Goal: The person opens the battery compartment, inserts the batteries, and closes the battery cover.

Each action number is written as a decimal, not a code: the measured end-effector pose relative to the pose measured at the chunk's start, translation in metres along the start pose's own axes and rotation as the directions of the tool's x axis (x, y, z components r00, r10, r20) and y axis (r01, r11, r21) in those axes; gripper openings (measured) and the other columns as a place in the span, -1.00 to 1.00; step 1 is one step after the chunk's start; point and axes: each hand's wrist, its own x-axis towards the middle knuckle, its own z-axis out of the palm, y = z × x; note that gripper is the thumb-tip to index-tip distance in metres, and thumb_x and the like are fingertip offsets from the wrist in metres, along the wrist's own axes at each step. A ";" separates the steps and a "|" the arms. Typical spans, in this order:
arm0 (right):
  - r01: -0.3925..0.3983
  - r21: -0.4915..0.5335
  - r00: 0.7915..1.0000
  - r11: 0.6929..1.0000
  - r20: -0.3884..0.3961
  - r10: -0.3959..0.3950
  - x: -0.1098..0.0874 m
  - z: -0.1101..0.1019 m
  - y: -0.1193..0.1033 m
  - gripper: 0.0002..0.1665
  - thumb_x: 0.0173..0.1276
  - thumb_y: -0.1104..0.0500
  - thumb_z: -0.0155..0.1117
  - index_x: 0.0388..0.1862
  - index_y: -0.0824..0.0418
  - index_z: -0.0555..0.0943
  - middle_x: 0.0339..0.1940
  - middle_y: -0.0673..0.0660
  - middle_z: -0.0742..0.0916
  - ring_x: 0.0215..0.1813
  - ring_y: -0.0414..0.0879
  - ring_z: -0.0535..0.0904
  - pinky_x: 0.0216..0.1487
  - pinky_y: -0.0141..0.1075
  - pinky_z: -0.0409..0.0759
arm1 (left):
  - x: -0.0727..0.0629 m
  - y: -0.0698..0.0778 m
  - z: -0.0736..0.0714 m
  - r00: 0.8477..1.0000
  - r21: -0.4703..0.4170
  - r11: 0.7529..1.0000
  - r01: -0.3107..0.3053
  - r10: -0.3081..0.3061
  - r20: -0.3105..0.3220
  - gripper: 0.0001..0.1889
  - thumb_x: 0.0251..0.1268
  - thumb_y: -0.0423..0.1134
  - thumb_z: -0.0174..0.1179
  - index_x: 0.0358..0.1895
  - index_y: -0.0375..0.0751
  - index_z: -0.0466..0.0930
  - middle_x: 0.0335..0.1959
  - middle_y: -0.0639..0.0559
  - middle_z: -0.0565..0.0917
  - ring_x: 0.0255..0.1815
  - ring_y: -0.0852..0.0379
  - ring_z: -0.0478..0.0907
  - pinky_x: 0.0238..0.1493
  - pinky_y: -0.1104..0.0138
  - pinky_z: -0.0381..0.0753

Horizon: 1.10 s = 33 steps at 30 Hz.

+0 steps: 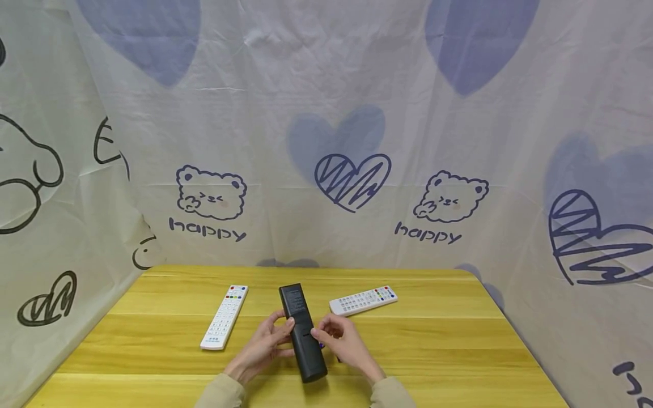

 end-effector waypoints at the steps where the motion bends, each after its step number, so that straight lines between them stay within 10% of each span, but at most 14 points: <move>1: 0.004 0.001 1.000 1.000 -0.003 -0.004 0.000 0.000 0.000 -0.82 0.46 0.24 0.24 -0.26 0.39 0.56 -0.40 0.07 0.62 -0.43 -0.36 0.48 -0.42 -0.50 0.50 | 0.000 0.000 0.000 1.000 0.002 1.000 -0.001 0.001 0.000 -0.41 0.55 -0.09 0.09 0.37 -0.35 0.04 -0.08 0.01 0.76 -0.08 0.19 0.72 -0.04 0.24 0.81; 8: 0.001 -0.012 1.000 1.000 -0.011 -0.002 -0.002 -0.003 0.002 -0.80 0.48 0.24 0.21 -0.24 0.41 0.57 -0.34 0.42 0.67 -0.37 -0.34 0.54 -0.35 -0.51 0.54 | -0.001 0.009 0.002 0.996 0.156 0.987 -0.037 0.049 -0.072 -0.44 0.57 -0.08 0.06 0.34 -0.33 0.06 -0.06 -0.20 0.76 -0.11 0.16 0.71 -0.06 0.26 0.75; 13: -0.030 -0.030 0.999 0.999 -0.015 0.029 -0.003 -0.007 0.004 -0.79 0.49 0.20 0.22 -0.23 0.38 0.59 -0.33 0.35 0.67 -0.37 -0.36 0.53 -0.35 -0.51 0.53 | -0.002 0.019 0.001 0.973 0.431 0.899 -0.079 0.164 -0.165 -0.48 0.55 -0.02 0.07 0.25 -0.34 0.14 -0.02 -0.46 0.71 -0.14 -0.01 0.72 -0.09 0.19 0.71; 22: -0.029 -0.032 1.000 0.999 -0.006 0.028 -0.008 -0.012 0.005 -0.79 0.50 0.20 0.21 -0.22 0.37 0.59 -0.30 0.46 0.66 -0.37 -0.35 0.52 -0.36 -0.51 0.53 | 0.002 0.036 -0.005 0.913 0.773 0.632 0.052 0.283 -0.293 -0.51 0.44 0.08 0.19 0.13 -0.19 0.28 -0.56 0.01 0.56 -0.60 0.15 0.44 -0.60 0.38 0.40; 29: -0.023 -0.054 1.000 0.998 -0.021 0.022 -0.010 -0.014 0.005 -0.82 0.47 0.21 0.23 -0.23 0.35 0.60 -0.34 0.30 0.68 -0.39 -0.37 0.49 -0.37 -0.50 0.52 | 0.015 0.039 -0.019 0.844 0.933 0.309 0.184 0.437 -0.311 -0.45 0.26 0.11 0.35 0.02 -0.22 0.36 -0.66 0.08 0.30 -0.71 0.17 0.21 -0.74 0.40 0.19; 33: -0.029 -0.062 0.999 0.998 -0.028 0.027 -0.012 -0.016 0.005 -0.83 0.47 0.22 0.23 -0.23 0.35 0.60 -0.35 0.27 0.68 -0.39 -0.35 0.48 -0.38 -0.50 0.51 | 0.021 0.038 -0.028 0.819 0.944 0.174 0.282 0.469 -0.331 -0.36 0.08 0.14 0.47 -0.04 -0.25 0.37 -0.70 0.04 0.35 -0.74 0.11 0.27 -0.78 0.36 0.15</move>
